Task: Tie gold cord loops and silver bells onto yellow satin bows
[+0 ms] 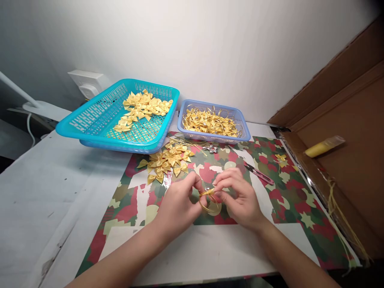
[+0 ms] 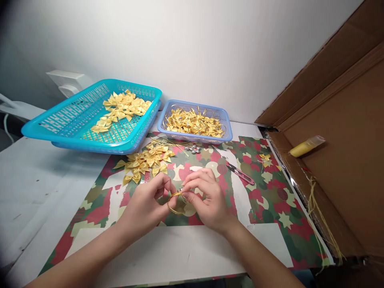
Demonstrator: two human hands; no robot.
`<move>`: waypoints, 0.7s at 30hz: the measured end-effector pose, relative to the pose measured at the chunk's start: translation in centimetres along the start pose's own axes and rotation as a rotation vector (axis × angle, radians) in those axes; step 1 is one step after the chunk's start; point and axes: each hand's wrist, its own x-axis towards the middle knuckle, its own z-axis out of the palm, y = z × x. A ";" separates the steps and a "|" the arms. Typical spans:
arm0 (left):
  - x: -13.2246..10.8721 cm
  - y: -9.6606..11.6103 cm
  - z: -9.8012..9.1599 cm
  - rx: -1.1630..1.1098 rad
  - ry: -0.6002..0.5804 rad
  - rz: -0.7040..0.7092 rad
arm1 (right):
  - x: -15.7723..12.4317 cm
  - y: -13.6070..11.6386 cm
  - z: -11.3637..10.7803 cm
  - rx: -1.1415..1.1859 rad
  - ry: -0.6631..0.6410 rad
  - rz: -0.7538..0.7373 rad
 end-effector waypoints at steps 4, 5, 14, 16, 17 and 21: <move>0.4 -0.2 -0.4 -0.062 0.012 -0.096 | 1.3 -1.3 -1.2 0.267 0.126 0.140; 0.5 -0.4 -0.5 -0.089 0.003 -0.116 | 1.8 -1.7 -1.5 0.326 0.147 0.158; 0.9 -1.2 -0.3 -0.314 -0.075 -0.215 | 7.0 -3.3 -4.1 0.465 0.291 0.041; 1.0 -1.2 -0.3 -0.348 -0.082 -0.232 | 7.5 -3.2 -4.2 0.430 0.308 0.022; 1.0 -1.3 -0.3 -0.361 -0.085 -0.239 | 7.6 -3.1 -4.2 0.412 0.313 0.016; 1.0 -1.5 -0.2 -0.382 -0.102 -0.264 | 7.7 -2.7 -4.0 0.362 0.328 0.019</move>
